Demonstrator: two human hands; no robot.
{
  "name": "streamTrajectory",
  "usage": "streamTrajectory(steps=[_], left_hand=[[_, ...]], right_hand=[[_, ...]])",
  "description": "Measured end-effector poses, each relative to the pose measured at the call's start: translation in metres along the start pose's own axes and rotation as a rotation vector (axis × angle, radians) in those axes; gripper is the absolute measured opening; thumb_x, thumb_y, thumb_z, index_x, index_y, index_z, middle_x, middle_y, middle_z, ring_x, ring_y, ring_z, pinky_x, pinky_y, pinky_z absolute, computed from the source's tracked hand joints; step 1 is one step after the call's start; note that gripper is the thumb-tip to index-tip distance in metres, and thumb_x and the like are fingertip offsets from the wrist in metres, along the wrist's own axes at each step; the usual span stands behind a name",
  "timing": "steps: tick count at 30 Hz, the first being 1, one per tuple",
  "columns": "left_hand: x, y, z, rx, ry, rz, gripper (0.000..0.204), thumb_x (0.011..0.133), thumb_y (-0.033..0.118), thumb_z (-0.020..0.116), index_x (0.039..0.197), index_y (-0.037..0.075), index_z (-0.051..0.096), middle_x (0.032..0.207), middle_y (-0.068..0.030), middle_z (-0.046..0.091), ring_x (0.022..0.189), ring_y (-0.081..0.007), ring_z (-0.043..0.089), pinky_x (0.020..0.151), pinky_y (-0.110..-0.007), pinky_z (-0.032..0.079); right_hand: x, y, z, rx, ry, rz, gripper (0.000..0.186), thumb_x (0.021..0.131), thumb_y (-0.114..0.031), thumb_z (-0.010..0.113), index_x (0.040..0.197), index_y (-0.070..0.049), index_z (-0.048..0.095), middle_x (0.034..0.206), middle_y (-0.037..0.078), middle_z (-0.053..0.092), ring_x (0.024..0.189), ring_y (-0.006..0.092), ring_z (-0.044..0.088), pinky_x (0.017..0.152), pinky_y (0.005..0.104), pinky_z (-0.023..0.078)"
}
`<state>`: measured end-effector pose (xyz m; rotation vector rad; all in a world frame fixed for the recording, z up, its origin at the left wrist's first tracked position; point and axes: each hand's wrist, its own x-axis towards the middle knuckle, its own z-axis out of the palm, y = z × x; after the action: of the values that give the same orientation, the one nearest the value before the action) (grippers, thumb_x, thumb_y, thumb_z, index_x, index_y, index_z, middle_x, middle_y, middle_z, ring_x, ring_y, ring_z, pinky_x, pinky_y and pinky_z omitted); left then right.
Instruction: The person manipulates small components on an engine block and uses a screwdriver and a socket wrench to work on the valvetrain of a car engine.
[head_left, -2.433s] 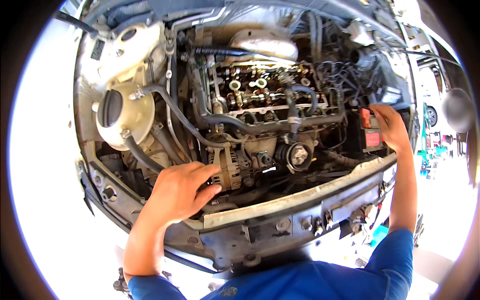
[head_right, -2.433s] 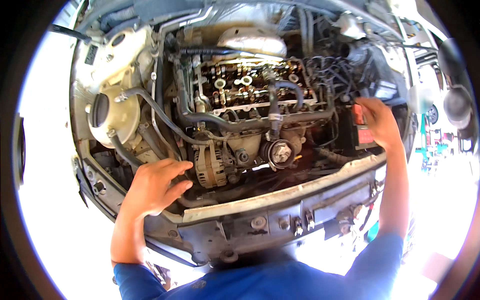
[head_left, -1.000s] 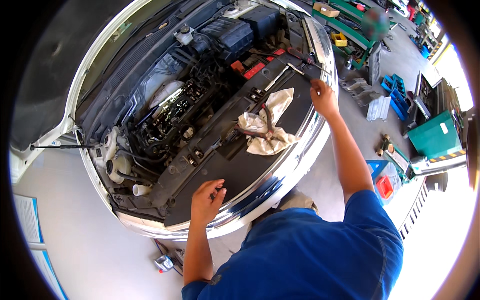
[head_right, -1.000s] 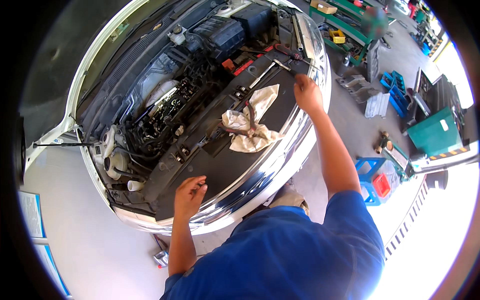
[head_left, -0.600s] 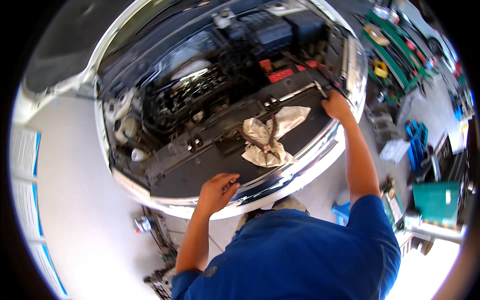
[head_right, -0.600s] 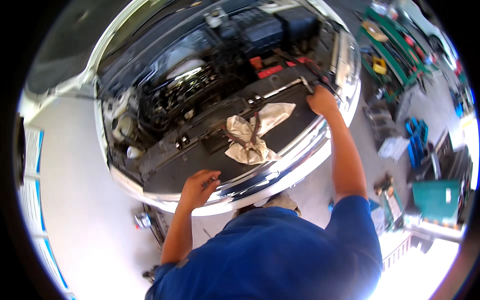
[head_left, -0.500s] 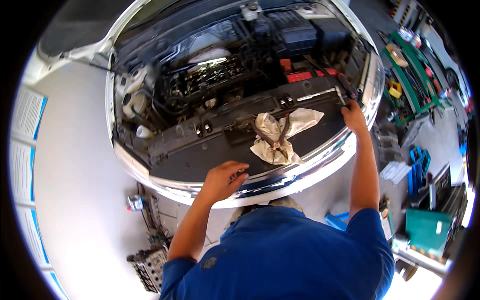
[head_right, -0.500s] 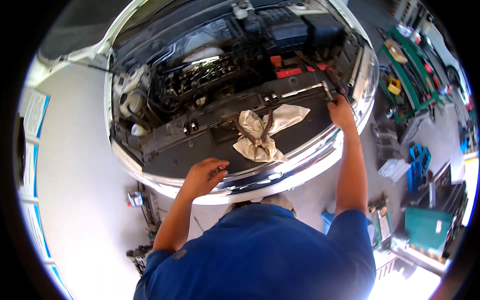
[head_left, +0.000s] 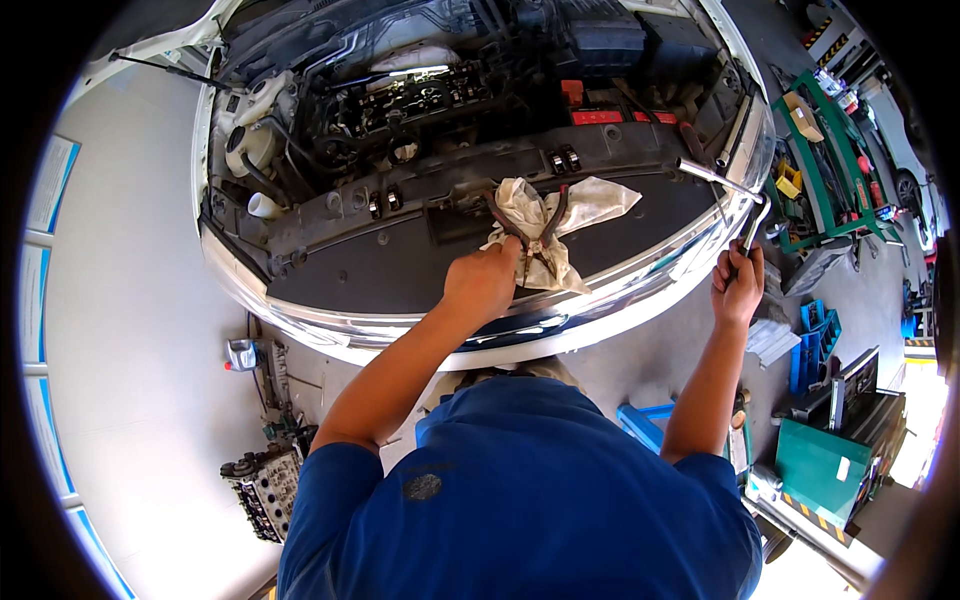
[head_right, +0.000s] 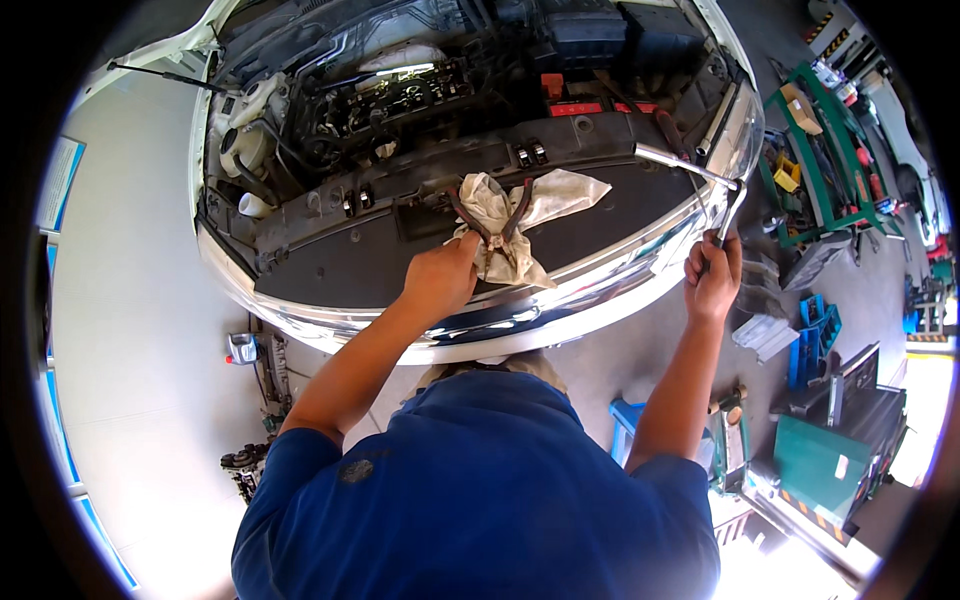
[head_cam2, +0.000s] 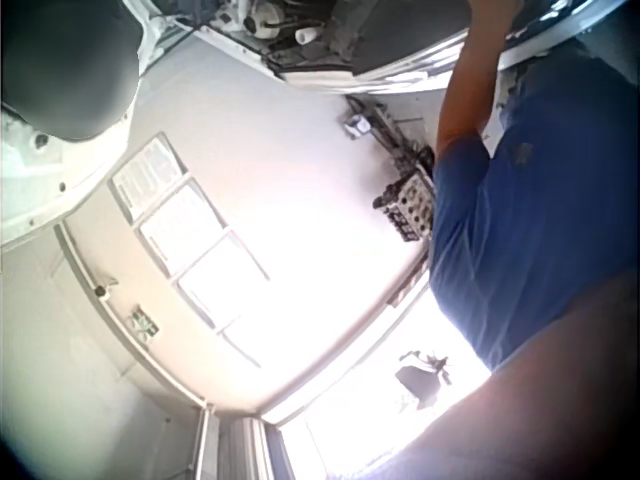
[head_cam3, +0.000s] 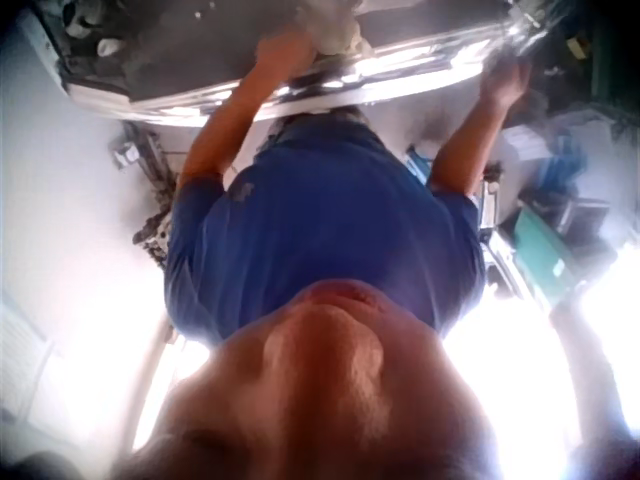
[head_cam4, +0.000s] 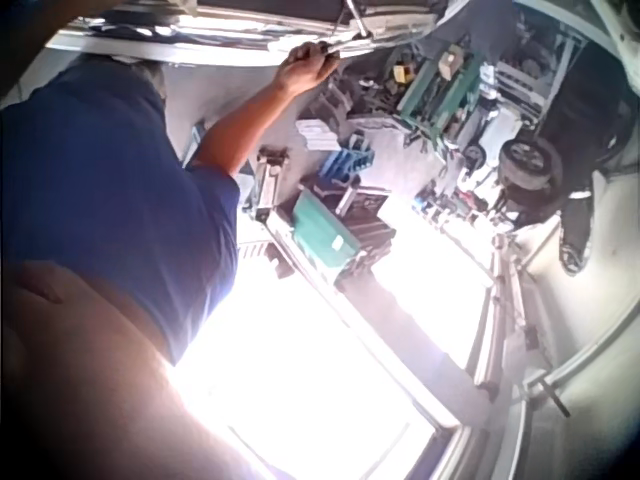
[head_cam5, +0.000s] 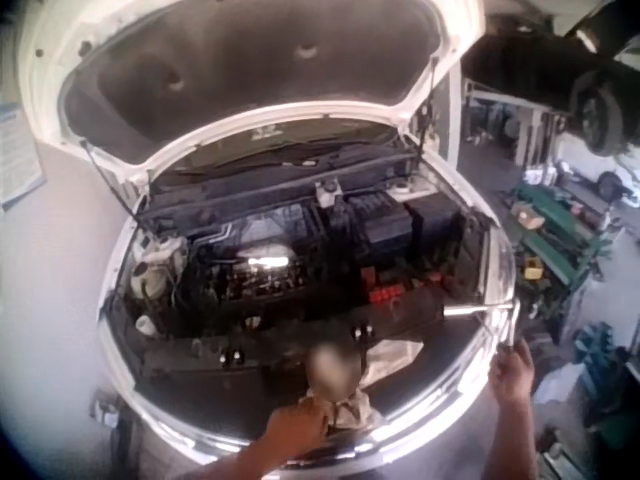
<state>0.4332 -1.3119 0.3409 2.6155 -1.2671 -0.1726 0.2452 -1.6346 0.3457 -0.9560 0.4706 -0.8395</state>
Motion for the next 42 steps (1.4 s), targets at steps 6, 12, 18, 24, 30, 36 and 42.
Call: streamTrajectory(steps=[6, 12, 18, 24, 30, 36, 42], left_hand=[[0.01, -0.006, -0.005, -0.005, -0.033, 0.068, 0.022, 0.079, 0.018, 0.056, 0.097, 0.005, 0.055, 0.081, -0.0126, 0.065, 0.073, -0.0308, 0.066, 0.062, -0.043, 0.052], [0.013, -0.011, -0.006, 0.016, -0.121, 0.079, 0.02, 0.079, 0.023, 0.056, 0.083, 0.005, 0.064, 0.081, -0.015, 0.067, 0.077, -0.0322, 0.067, 0.067, -0.045, 0.053], [0.009, -0.013, -0.017, 0.105, -0.249, 0.052, 0.023, 0.081, 0.028, 0.058, 0.077, 0.007, 0.064, 0.081, -0.0145, 0.066, 0.074, -0.0326, 0.065, 0.067, -0.045, 0.053], [-0.007, -0.001, -0.023, -0.103, 0.015, -0.058, 0.036, 0.083, 0.04, 0.059, 0.07, 0.007, 0.066, 0.071, -0.0119, 0.065, 0.071, -0.0304, 0.066, 0.064, -0.043, 0.052], [0.002, 0.018, -0.019, 0.0, -0.174, -0.082, 0.038, 0.083, 0.04, 0.058, 0.073, 0.005, 0.069, 0.075, -0.0159, 0.068, 0.074, -0.0328, 0.067, 0.064, -0.044, 0.053], [-0.004, 0.005, -0.017, -0.307, -0.119, -0.159, 0.04, 0.085, 0.039, 0.057, 0.072, 0.003, 0.07, 0.072, -0.016, 0.067, 0.075, -0.0332, 0.066, 0.07, -0.044, 0.052], [-0.005, -0.003, -0.052, -0.799, -0.179, -0.315, 0.041, 0.09, 0.037, 0.06, 0.076, 0.0, 0.07, 0.063, -0.0111, 0.063, 0.053, -0.0205, 0.062, 0.054, -0.035, 0.05]], right_hand=[[-0.024, 0.009, -0.027, -0.018, 0.035, 0.036, 0.022, 0.083, 0.002, 0.048, 0.101, -0.009, 0.045, 0.084, 0.003, 0.05, 0.057, 0.0078, 0.039, 0.042, 0.0192, 0.028], [-0.037, 0.015, -0.018, 0.075, -0.052, 0.014, 0.013, 0.088, -0.005, 0.053, 0.099, -0.01, 0.047, 0.082, 0.002, 0.048, 0.056, 0.0074, 0.038, 0.041, 0.0192, 0.028], [-0.039, 0.025, 0.003, 0.065, -0.176, 0.038, 0.022, 0.099, -0.028, 0.05, 0.087, -0.01, 0.044, 0.075, -0.001, 0.039, 0.053, 0.0068, 0.034, 0.042, 0.0192, 0.027], [-0.041, 0.034, 0.015, 0.053, -0.275, 0.025, 0.026, 0.1, -0.025, 0.049, 0.081, -0.009, 0.043, 0.072, 0.001, 0.039, 0.051, 0.007, 0.034, 0.041, 0.0199, 0.027], [-0.046, 0.04, 0.028, -0.004, -0.267, 0.049, 0.022, 0.099, -0.024, 0.051, 0.084, -0.01, 0.044, 0.07, 0.0, 0.039, 0.05, 0.007, 0.035, 0.04, 0.0203, 0.026], [-0.049, 0.049, 0.023, -0.004, -0.253, 0.089, 0.024, 0.099, -0.024, 0.052, 0.082, -0.01, 0.042, 0.07, 0.0, 0.037, 0.049, 0.0062, 0.033, 0.039, 0.0195, 0.024], [-0.038, 0.053, 0.016, 0.011, -0.245, 0.111, 0.028, 0.098, -0.031, 0.053, 0.083, -0.009, 0.044, 0.071, 0.0, 0.037, 0.05, 0.0063, 0.034, 0.038, 0.0194, 0.025]])
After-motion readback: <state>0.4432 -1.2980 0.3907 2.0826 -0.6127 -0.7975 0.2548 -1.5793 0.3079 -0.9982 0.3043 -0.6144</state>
